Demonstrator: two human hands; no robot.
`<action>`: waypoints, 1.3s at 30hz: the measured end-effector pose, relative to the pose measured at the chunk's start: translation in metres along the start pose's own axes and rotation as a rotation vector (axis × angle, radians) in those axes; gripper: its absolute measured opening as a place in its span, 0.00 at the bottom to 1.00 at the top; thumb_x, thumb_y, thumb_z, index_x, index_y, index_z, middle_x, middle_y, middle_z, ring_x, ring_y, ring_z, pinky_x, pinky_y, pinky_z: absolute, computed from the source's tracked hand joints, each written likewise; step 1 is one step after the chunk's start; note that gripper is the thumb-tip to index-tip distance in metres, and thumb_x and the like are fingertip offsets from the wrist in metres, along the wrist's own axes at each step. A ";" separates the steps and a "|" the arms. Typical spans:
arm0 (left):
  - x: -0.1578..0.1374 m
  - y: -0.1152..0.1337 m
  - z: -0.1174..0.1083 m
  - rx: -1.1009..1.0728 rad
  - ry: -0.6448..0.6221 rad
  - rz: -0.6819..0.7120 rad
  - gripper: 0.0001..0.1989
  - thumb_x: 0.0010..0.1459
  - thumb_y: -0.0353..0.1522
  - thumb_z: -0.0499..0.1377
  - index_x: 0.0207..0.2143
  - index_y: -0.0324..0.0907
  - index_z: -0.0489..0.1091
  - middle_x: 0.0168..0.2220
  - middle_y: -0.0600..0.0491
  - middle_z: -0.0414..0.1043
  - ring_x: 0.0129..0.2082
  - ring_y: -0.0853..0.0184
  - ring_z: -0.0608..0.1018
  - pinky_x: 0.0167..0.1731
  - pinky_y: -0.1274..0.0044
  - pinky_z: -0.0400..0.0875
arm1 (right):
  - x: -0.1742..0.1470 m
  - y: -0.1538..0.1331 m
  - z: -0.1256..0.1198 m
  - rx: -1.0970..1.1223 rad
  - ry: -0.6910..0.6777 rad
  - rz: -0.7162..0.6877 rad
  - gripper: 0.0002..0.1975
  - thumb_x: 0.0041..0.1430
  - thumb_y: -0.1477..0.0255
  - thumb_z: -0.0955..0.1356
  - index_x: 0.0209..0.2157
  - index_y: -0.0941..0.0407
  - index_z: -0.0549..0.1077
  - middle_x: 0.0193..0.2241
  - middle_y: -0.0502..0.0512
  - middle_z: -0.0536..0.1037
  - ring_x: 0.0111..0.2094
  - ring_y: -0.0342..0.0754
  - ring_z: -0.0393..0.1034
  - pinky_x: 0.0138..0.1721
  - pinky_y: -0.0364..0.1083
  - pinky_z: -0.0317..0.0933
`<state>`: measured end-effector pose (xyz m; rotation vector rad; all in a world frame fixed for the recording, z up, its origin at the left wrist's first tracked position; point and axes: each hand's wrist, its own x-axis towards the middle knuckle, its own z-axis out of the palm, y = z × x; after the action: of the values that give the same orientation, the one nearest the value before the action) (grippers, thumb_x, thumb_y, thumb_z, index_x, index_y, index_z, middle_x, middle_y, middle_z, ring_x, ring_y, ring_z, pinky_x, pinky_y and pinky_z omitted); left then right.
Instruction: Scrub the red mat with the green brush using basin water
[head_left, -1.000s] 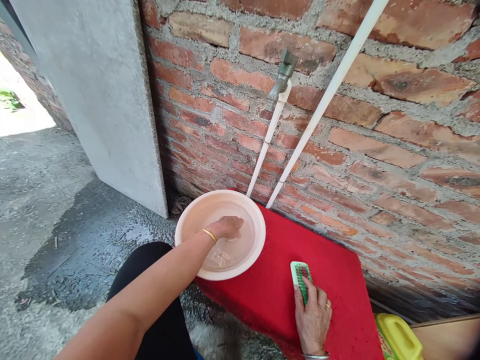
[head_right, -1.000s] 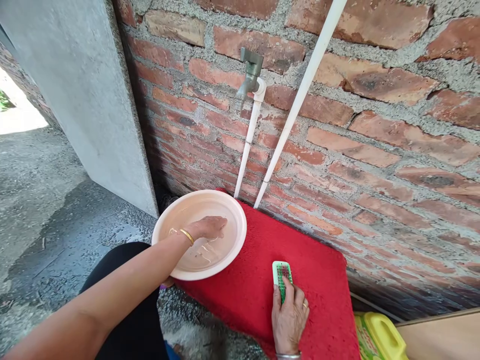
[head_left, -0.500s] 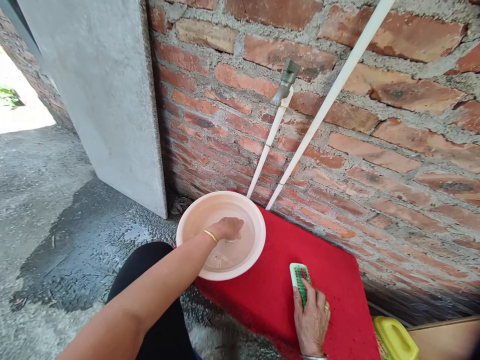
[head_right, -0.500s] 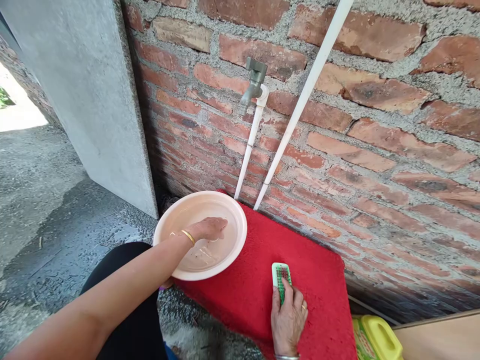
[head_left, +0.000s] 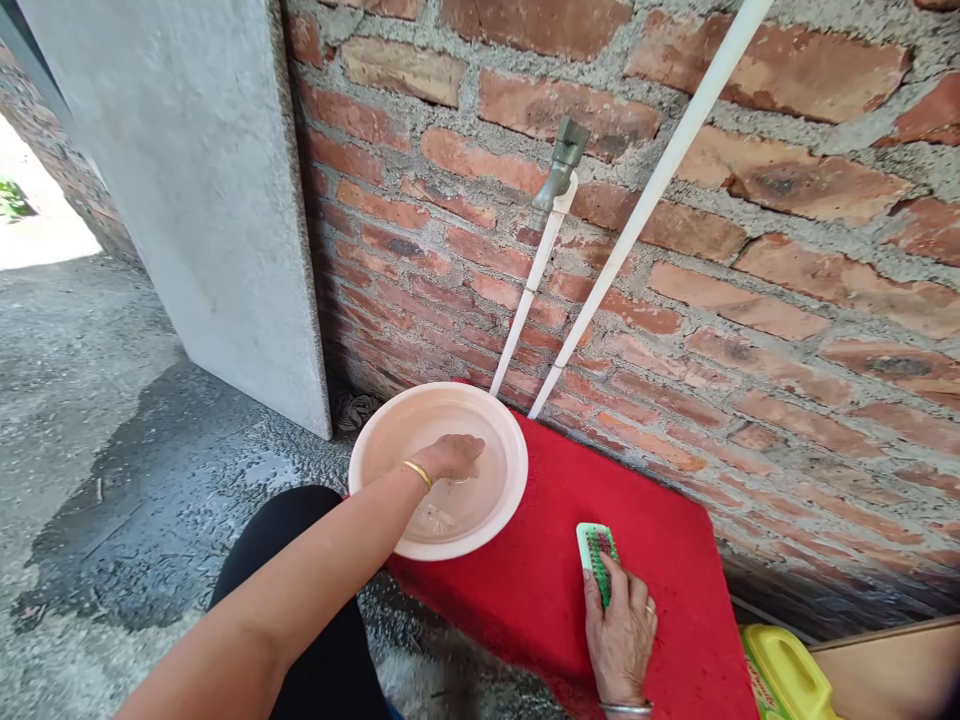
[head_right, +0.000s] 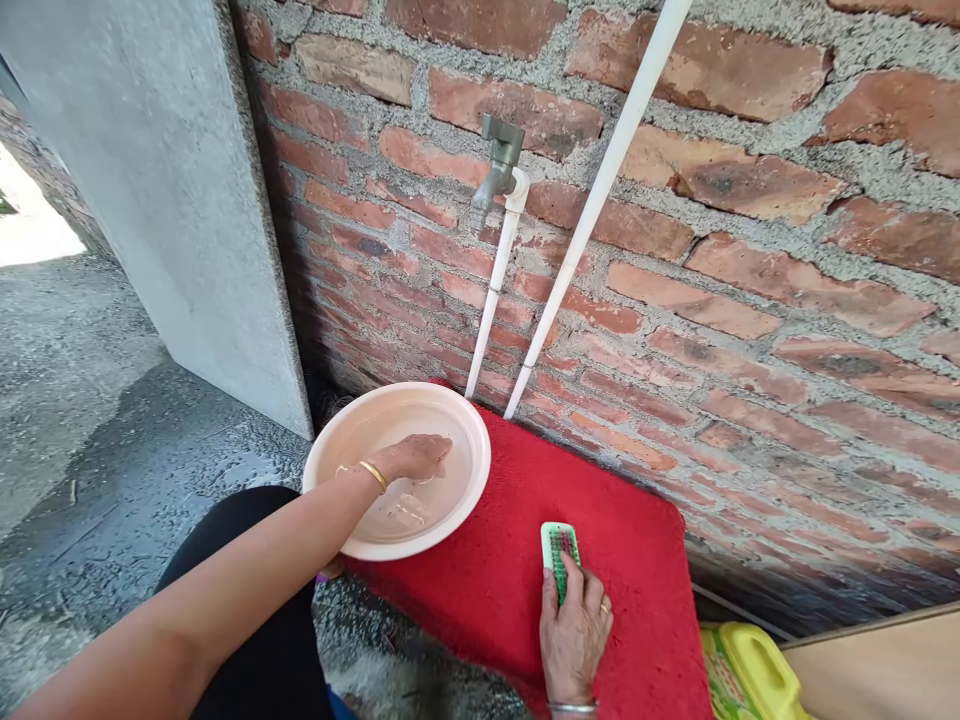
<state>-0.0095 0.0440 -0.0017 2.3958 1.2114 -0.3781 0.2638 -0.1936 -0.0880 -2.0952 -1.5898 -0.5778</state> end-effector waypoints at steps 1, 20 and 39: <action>0.000 0.000 0.000 -0.001 0.000 -0.002 0.14 0.57 0.35 0.57 0.45 0.41 0.66 0.52 0.41 0.72 0.51 0.52 0.75 0.46 0.66 0.69 | 0.000 0.000 0.000 -0.001 0.003 -0.006 0.27 0.65 0.52 0.56 0.46 0.56 0.74 0.36 0.59 0.73 0.34 0.51 0.63 0.37 0.48 0.54; -0.008 0.008 -0.005 0.027 -0.010 -0.014 0.15 0.59 0.34 0.56 0.48 0.40 0.66 0.54 0.40 0.70 0.53 0.52 0.75 0.49 0.64 0.69 | 0.000 0.003 0.003 -0.021 0.010 -0.010 0.28 0.65 0.51 0.55 0.46 0.56 0.74 0.35 0.59 0.73 0.34 0.52 0.64 0.36 0.48 0.53; -0.004 0.001 0.003 0.032 0.040 0.010 0.16 0.59 0.35 0.56 0.48 0.40 0.67 0.52 0.39 0.72 0.52 0.52 0.76 0.48 0.64 0.70 | 0.000 0.002 0.002 -0.016 0.039 -0.035 0.27 0.65 0.51 0.56 0.46 0.56 0.74 0.36 0.59 0.73 0.34 0.52 0.64 0.36 0.48 0.54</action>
<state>-0.0108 0.0394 -0.0023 2.4468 1.2185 -0.3505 0.2656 -0.1927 -0.0897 -2.0579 -1.6082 -0.6415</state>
